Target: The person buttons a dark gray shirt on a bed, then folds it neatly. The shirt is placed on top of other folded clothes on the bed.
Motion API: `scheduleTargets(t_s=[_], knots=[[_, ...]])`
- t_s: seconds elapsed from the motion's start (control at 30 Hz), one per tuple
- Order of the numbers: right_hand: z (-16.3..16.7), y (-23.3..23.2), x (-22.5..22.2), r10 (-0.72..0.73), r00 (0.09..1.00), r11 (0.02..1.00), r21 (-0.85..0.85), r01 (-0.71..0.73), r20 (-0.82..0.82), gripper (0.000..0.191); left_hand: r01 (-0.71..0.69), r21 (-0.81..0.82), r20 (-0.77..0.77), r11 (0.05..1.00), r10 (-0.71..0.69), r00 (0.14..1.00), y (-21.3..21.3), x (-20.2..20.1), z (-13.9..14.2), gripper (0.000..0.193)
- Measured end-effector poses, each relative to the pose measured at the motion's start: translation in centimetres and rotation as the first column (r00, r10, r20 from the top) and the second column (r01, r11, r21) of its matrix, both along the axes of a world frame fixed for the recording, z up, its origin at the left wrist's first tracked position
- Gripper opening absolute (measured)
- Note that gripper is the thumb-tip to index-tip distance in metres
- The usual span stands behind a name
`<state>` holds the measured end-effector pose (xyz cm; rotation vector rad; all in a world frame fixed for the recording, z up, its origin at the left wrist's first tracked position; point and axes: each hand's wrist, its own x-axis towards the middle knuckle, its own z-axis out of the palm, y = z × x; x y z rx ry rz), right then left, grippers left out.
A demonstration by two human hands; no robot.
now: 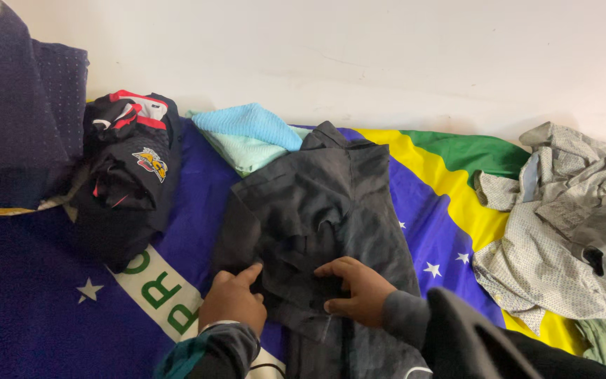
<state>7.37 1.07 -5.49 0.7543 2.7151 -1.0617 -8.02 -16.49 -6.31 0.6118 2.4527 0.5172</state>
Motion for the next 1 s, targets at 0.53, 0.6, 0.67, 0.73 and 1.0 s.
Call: scheduleTargets(t_s=[0.53,0.6,0.67,0.73,1.0], knots=[[0.9,-2.2,1.2,0.107,0.988,0.979,0.159,-0.124,0.111,0.060,-0.107,-0.055,0.176,0.993,0.115,0.978,2.3,-1.2,-0.5,0.040],[1.1,-2.1,1.1,0.110,0.986,0.981,0.147,-0.127,0.123,0.057,-0.110,-0.078,0.185,0.991,0.123,0.975,2.6,-1.3,-0.6,0.044],[1.1,-1.9,1.1,0.110,0.985,0.985,0.120,-0.127,0.136,0.057,-0.094,-0.112,0.188,0.989,0.114,0.976,2.9,-1.4,-0.8,0.047],[1.0,-1.6,1.1,0.131,0.984,0.982,0.121,-0.146,0.123,0.055,-0.058,-0.139,0.173,0.989,0.082,0.982,3.3,-1.7,-1.2,0.050],[-0.7,0.1,1.9,0.085,0.993,0.994,-0.069,-0.080,0.085,0.053,-0.230,0.116,0.185,0.966,0.207,0.961,4.3,-2.0,-1.8,0.067]])
